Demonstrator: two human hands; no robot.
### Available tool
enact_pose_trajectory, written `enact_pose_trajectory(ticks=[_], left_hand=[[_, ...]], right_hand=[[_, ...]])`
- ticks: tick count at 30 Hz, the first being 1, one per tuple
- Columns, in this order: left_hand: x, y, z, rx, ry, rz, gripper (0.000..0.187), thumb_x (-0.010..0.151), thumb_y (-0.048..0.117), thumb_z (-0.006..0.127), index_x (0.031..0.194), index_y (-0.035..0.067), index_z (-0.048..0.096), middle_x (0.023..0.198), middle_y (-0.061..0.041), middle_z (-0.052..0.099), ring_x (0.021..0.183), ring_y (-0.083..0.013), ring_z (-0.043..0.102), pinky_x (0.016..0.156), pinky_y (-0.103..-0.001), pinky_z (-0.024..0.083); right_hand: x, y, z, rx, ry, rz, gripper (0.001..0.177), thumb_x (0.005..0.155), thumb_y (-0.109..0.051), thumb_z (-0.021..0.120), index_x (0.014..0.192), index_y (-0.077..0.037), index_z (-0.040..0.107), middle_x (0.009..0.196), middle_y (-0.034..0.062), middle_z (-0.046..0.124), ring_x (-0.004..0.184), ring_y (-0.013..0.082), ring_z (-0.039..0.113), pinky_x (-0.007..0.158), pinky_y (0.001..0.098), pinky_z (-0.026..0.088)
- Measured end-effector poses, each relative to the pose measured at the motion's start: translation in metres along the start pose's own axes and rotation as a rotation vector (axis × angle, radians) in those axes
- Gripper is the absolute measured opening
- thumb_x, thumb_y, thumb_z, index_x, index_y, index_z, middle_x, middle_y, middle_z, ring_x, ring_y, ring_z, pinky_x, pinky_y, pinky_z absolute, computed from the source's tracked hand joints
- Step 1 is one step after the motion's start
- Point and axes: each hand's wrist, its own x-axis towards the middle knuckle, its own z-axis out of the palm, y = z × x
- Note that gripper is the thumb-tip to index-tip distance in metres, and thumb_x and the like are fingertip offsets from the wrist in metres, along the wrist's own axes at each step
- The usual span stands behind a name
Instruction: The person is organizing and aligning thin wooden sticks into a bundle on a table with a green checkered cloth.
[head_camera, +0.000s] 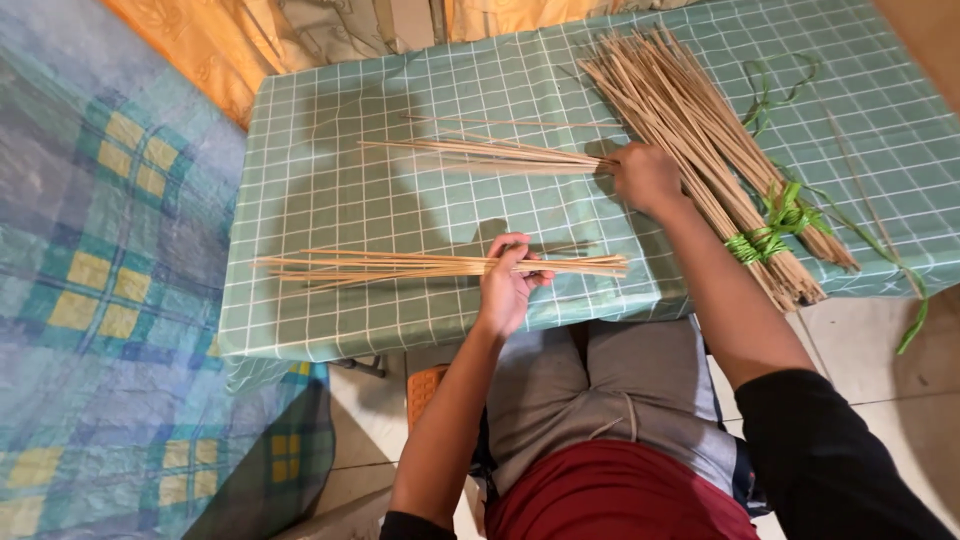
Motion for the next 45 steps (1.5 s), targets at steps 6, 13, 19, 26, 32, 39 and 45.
enact_pose_trajectory(ticks=[6, 13, 19, 26, 32, 39, 45], left_hand=[[0.001, -0.003, -0.002, -0.014, 0.005, -0.029, 0.014, 0.099, 0.012, 0.058, 0.112, 0.008, 0.061, 0.077, -0.014, 0.063, 0.061, -0.0355, 0.074, 0.049, -0.037, 0.067], [0.003, -0.006, -0.005, 0.008, 0.024, -0.009, 0.018, 0.100, 0.020, 0.061, 0.114, 0.009, 0.061, 0.079, -0.013, 0.063, 0.061, -0.0349, 0.074, 0.049, -0.036, 0.066], [-0.006, 0.006, 0.012, 0.014, 0.013, 0.027, 0.031, 0.103, 0.028, 0.060, 0.128, 0.010, 0.060, 0.081, -0.013, 0.064, 0.064, -0.0333, 0.075, 0.052, -0.035, 0.068], [-0.008, 0.005, 0.012, 0.038, -0.025, 0.062, 0.057, 0.108, 0.055, 0.042, 0.141, 0.011, 0.058, 0.083, -0.006, 0.064, 0.070, -0.0292, 0.076, 0.060, -0.034, 0.069], [0.003, -0.005, -0.001, 0.028, 0.025, 0.053, 0.047, 0.109, 0.050, 0.046, 0.120, 0.009, 0.065, 0.083, -0.013, 0.067, 0.064, -0.0338, 0.075, 0.053, -0.037, 0.067], [0.007, -0.010, -0.006, 0.034, 0.072, 0.044, 0.044, 0.109, 0.047, 0.044, 0.117, 0.008, 0.060, 0.093, -0.016, 0.069, 0.068, -0.0344, 0.076, 0.056, -0.038, 0.069], [0.009, -0.009, -0.012, 0.018, 0.147, 0.059, 0.041, 0.108, 0.044, 0.046, 0.114, 0.007, 0.062, 0.093, -0.021, 0.070, 0.073, -0.0339, 0.077, 0.064, -0.035, 0.070]], right_hand=[[-0.008, -0.035, 0.016, 0.017, 0.188, -0.171, 0.025, 0.089, -0.019, 0.071, 0.110, -0.029, 0.079, 0.095, -0.0018, 0.072, 0.083, 0.0262, 0.075, 0.073, 0.0374, 0.060], [-0.006, -0.059, 0.009, -0.042, 0.442, -0.289, 0.008, 0.096, -0.028, 0.065, 0.092, -0.032, 0.071, 0.085, -0.0119, 0.063, 0.074, 0.0161, 0.072, 0.062, 0.0289, 0.055], [-0.038, -0.109, -0.082, 0.038, 0.317, -0.332, 0.013, 0.096, -0.021, 0.065, 0.088, -0.027, 0.073, 0.072, -0.0073, 0.066, 0.069, 0.0198, 0.071, 0.058, 0.0333, 0.054], [-0.096, -0.134, -0.090, -0.059, 0.071, -0.112, 0.014, 0.087, -0.023, 0.065, 0.089, -0.026, 0.078, 0.078, 0.0000, 0.067, 0.075, 0.0286, 0.073, 0.066, 0.0435, 0.058], [-0.119, -0.151, -0.055, -0.051, 0.079, 0.020, 0.022, 0.082, -0.023, 0.066, 0.099, -0.031, 0.079, 0.083, -0.0034, 0.065, 0.076, 0.0276, 0.073, 0.067, 0.0434, 0.058], [-0.131, -0.155, -0.068, 0.221, 0.710, -0.182, 0.014, 0.089, -0.012, 0.074, 0.100, -0.017, 0.082, 0.106, -0.0023, 0.069, 0.075, 0.0188, 0.064, 0.076, 0.0308, 0.050], [-0.143, -0.115, -0.048, 0.247, 0.853, -0.068, 0.032, 0.094, -0.016, 0.075, 0.124, -0.004, 0.075, 0.112, 0.0141, 0.055, 0.091, 0.0326, 0.057, 0.076, 0.0406, 0.045]])
